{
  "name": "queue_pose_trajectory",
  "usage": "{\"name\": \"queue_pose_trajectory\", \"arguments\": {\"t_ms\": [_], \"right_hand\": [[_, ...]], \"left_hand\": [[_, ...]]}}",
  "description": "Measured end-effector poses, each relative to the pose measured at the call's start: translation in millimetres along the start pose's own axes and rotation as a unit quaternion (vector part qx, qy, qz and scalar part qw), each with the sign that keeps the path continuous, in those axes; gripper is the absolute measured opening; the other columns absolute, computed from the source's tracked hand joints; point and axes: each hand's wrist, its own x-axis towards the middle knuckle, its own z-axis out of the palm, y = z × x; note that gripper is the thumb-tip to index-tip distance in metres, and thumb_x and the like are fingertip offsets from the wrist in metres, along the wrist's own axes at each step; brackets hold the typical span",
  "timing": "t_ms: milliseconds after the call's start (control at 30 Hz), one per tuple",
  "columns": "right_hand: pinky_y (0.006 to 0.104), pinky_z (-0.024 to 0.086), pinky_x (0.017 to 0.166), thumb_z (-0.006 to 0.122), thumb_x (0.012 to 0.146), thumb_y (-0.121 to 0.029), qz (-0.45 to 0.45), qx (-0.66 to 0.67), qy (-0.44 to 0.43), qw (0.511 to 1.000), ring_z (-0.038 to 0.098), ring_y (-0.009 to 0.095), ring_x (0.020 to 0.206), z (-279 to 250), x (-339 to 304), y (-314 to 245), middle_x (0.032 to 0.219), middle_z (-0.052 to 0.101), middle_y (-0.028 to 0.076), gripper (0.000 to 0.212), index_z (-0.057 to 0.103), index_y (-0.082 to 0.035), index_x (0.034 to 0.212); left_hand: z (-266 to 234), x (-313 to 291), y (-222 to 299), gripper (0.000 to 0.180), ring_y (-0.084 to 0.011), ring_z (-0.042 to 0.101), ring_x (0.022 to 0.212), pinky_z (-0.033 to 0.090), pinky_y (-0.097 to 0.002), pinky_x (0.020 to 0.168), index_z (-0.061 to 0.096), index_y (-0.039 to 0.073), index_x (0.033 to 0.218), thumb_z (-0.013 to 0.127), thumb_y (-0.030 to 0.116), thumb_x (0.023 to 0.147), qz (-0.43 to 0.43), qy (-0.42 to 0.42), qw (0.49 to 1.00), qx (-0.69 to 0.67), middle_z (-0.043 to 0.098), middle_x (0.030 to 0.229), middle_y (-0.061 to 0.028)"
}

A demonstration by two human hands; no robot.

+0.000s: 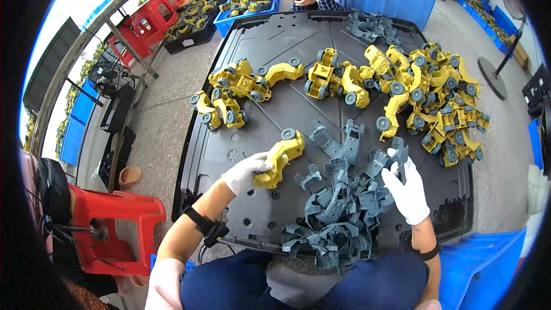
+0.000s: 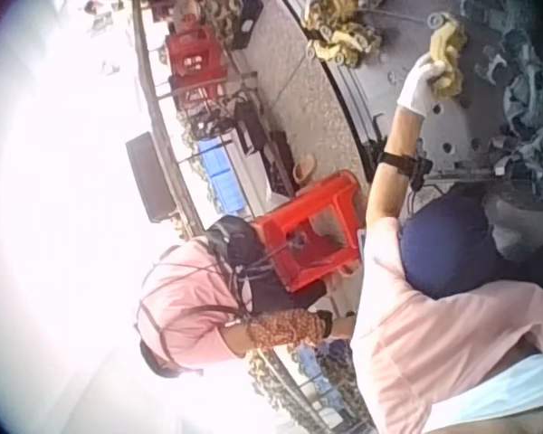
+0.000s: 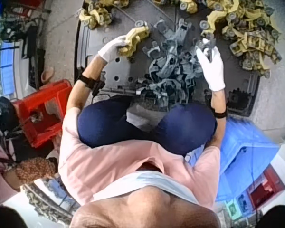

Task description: The person sits cross-legged on the floor and assembles yellow and grey plastic components by hand. They repeatedly pick up parts from a large pile on a black tray, snap them together, and place the finished units into a blue bin.

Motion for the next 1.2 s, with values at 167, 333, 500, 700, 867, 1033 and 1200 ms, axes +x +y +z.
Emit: {"name": "queue_pose_trajectory", "arguments": {"t_ms": [167,333,500,700,867,1033,1200], "right_hand": [[0.02,0.042,0.055,0.068,0.088,-0.008,-0.053,-0.047,0.012,0.997,0.049,0.003,0.061,5,-16,-20,0.076,0.055,-0.003,0.039,0.056,-0.004,0.124],[0.0271,0.047,0.067,0.077,0.077,-0.018,-0.036,-0.112,-0.031,0.993,0.055,0.011,0.071,14,-29,-39,0.085,0.059,0.004,0.047,0.057,0.0,0.117],[0.0244,0.046,0.074,0.063,0.093,-0.018,0.003,0.04,-0.156,0.987,0.052,0.006,0.08,16,-26,-16,0.093,0.056,-0.002,0.042,0.05,-0.001,0.129],[0.0237,0.045,0.068,0.048,0.103,-0.02,0.073,0.177,-0.17,0.967,0.05,0.007,0.077,27,-22,3,0.087,0.052,-0.003,0.035,0.051,0.001,0.13],[0.0299,0.047,0.063,0.072,0.086,-0.025,-0.078,-0.163,-0.109,0.978,0.055,0.016,0.067,39,-25,-41,0.081,0.052,0.009,0.053,0.055,0.004,0.127],[0.0321,0.048,0.061,0.079,0.08,-0.032,-0.219,-0.284,-0.052,0.932,0.056,0.021,0.064,35,-25,-39,0.081,0.053,0.011,0.063,0.056,0.004,0.127],[0.0267,0.047,0.055,0.069,0.09,-0.02,0.01,-0.005,-0.003,1.0,0.053,0.006,0.063,39,-21,-31,0.082,0.059,0.004,0.042,0.054,0.001,0.124]], "left_hand": [[-23,-14,-19,0.047,-0.018,0.061,0.103,0.049,-0.0328,0.092,0.054,0.0,0.129,0.063,0.024,0.09,0.041,0.181,0.978,0.094,0.062,0.121,-0.0098],[-47,-28,-10,0.035,-0.0257,0.063,0.092,0.051,-0.0346,0.083,0.06,0.004,0.115,0.061,0.029,0.091,0.055,0.28,0.886,0.365,0.063,0.111,-0.011],[-33,-48,7,0.051,-0.028,0.061,0.105,0.052,-0.0436,0.086,0.049,0.013,0.128,0.072,0.028,0.084,-0.052,0.198,0.979,0.012,0.058,0.125,-0.0118],[-34,-63,-31,0.073,-0.0207,0.058,0.1,0.053,-0.0361,0.077,0.029,0.018,0.142,0.072,0.009,0.084,0.183,0.302,0.935,0.026,0.046,0.133,-0.0084],[-53,-33,-52,0.086,-0.02,0.058,0.107,0.051,-0.0322,0.088,0.035,0.002,0.138,0.086,0.017,0.071,0.21,0.431,0.859,0.18,0.054,0.126,-0.0148],[-31,-5,-31,0.065,-0.0174,0.062,0.097,0.05,-0.0321,0.086,0.055,-0.002,0.116,0.087,0.024,0.066,0.226,0.425,0.798,0.362,0.065,0.106,-0.0125],[-18,-9,-31,0.053,-0.0159,0.061,0.092,0.051,-0.0307,0.083,0.055,0.002,0.108,0.086,0.021,0.069,0.276,0.448,0.762,0.377,0.064,0.099,-0.0099]]}}
